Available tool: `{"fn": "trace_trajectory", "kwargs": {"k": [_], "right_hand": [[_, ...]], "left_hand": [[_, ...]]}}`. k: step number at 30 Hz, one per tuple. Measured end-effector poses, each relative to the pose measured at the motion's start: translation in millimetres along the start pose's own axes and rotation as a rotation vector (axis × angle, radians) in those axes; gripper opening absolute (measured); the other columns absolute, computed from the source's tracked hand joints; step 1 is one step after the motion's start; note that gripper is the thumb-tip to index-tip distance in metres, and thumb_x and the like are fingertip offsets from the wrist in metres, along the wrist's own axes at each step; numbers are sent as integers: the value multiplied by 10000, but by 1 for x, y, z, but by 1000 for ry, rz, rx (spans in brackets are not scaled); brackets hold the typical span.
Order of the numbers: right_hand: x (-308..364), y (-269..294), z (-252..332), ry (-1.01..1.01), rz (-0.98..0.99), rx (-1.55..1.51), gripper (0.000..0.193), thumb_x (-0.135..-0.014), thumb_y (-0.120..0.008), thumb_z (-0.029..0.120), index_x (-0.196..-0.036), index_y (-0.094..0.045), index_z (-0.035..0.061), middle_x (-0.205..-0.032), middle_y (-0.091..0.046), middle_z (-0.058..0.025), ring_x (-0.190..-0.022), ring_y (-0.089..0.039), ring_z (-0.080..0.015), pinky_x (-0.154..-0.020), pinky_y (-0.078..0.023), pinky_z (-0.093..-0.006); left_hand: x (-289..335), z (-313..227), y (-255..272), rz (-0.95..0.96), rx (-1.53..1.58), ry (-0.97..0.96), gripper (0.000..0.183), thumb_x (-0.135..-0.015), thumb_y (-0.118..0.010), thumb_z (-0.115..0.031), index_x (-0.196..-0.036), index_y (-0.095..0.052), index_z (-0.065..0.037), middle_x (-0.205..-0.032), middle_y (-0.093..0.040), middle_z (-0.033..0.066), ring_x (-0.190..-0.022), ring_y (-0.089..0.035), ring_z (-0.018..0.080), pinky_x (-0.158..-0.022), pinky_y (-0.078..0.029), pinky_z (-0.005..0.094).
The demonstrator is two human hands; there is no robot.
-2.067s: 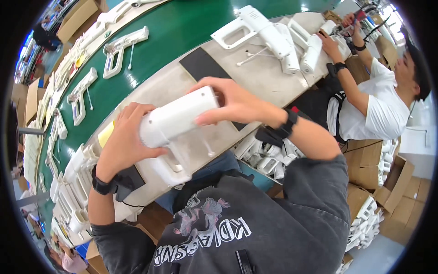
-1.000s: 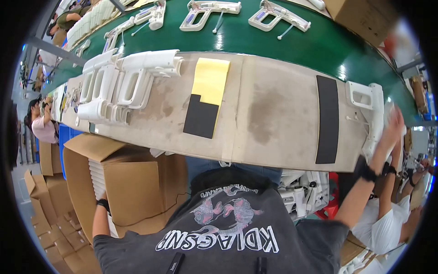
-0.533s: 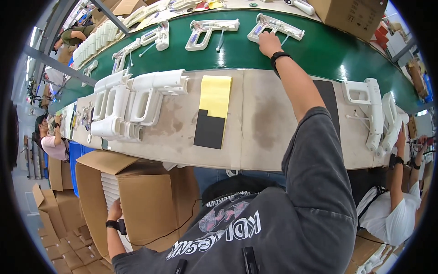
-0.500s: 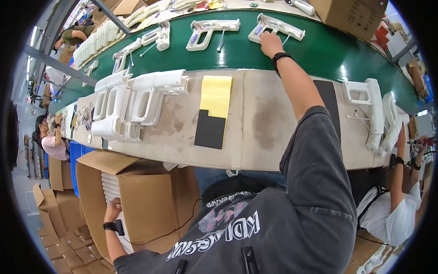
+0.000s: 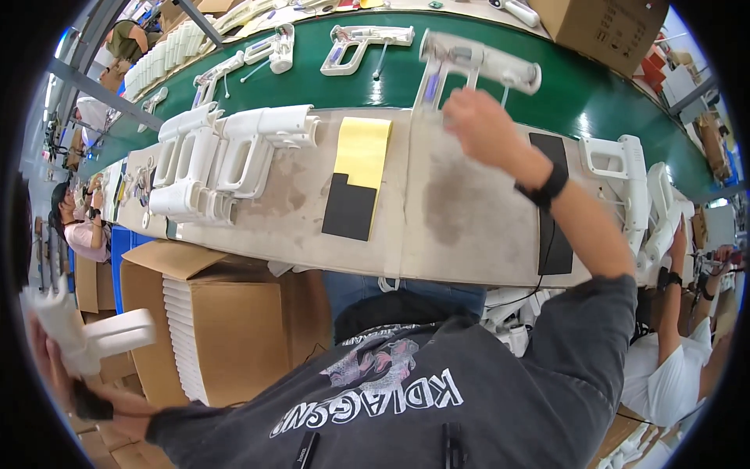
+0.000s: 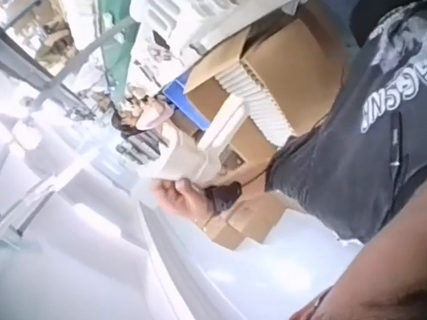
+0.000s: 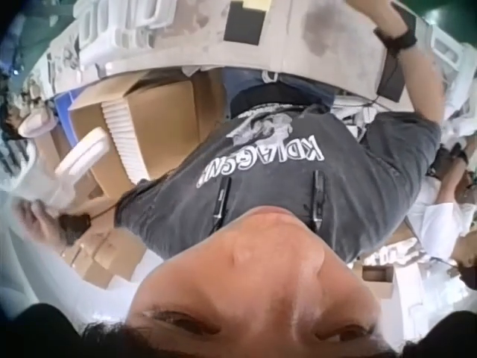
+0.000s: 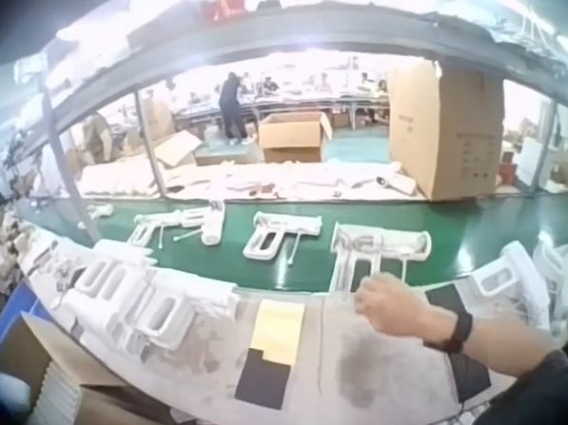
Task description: The person picks up a white plastic housing from a box, peels a black adhesive strip from a yellow backing, and presses it into the housing. They then fit a second white plastic housing piece over the first, pressing them together by hand, and place the assembled unit onto a stack.
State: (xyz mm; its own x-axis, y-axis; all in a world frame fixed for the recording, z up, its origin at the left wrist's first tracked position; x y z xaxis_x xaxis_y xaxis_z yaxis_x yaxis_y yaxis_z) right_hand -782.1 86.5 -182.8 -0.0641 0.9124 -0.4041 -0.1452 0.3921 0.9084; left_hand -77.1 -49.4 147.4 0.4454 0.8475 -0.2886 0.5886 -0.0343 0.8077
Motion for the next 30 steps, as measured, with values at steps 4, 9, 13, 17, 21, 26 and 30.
{"fn": "trace_trajectory", "kwargs": {"k": [4,9,13,17,21,26,30], "right_hand": [[56,-10,73,58,152,-60,213,-775,-702,87,-928,-558,52,-963,-545,-127,-993,-557,-333,-879,-463,-437],[102,-34,114,50,256,-167,216,-793,-705,124,-930,-554,53,-941,-531,-114,-957,-545,-315,-847,-454,-421],[113,-45,123,53,266,-211,254,-770,-745,156,-935,-578,57,-939,-538,-90,-952,-540,-290,-835,-455,-400],[75,-30,103,-84,254,-418,251,-828,-759,191,-993,-645,40,-929,-640,-98,-938,-592,-308,-840,-479,-404],[-15,-54,43,-357,93,-432,412,-896,-731,237,-1211,-593,11,-913,-701,-147,-888,-648,-355,-830,-509,-428],[-68,-146,-19,-785,360,-491,710,-819,-802,216,-1331,-395,-57,-988,-664,-195,-915,-703,-283,-802,-561,-379],[-72,-132,-15,-953,329,-1050,696,-803,-798,62,-1346,-373,-39,-997,-640,-140,-860,-696,-190,-741,-597,-307]], "left_hand": [[-96,-108,-228,633,236,-255,506,-885,-687,-311,-1187,-587,82,-1074,-590,130,-1024,-607,242,-937,-480,367],[-127,-153,-439,1244,370,-249,303,-1022,-599,-245,-1209,-616,-8,-1065,-645,23,-996,-595,100,-892,-475,271],[-134,-102,-527,1314,450,-178,300,-1047,-579,-265,-1213,-626,-20,-1034,-665,-18,-960,-582,58,-872,-469,241],[-143,-53,-553,1241,527,-11,315,-1051,-572,-282,-1226,-627,-25,-1047,-663,-28,-953,-580,59,-869,-470,240],[-144,-31,-557,1187,582,84,325,-1056,-559,-299,-1226,-637,-33,-1049,-664,-22,-953,-581,60,-873,-467,238],[-158,-24,-569,910,270,-124,359,-1048,-546,-295,-1193,-661,13,-1074,-698,75,-963,-641,172,-864,-496,311],[-151,-18,-566,700,52,-131,344,-1005,-565,-263,-1143,-655,39,-1163,-677,208,-1065,-625,401,-924,-496,422]]}}
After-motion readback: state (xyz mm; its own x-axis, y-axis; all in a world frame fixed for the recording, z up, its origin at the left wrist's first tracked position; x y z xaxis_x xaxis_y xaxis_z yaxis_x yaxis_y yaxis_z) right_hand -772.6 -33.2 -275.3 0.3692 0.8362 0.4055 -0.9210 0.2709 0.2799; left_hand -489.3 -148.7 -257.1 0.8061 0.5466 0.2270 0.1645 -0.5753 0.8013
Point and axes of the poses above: each hand's wrist, its own x-axis away from the middle knuckle, its own y-axis out of the back of the hand, z = x × y, the point moved 6 cm from there along -x, towards the middle knuckle
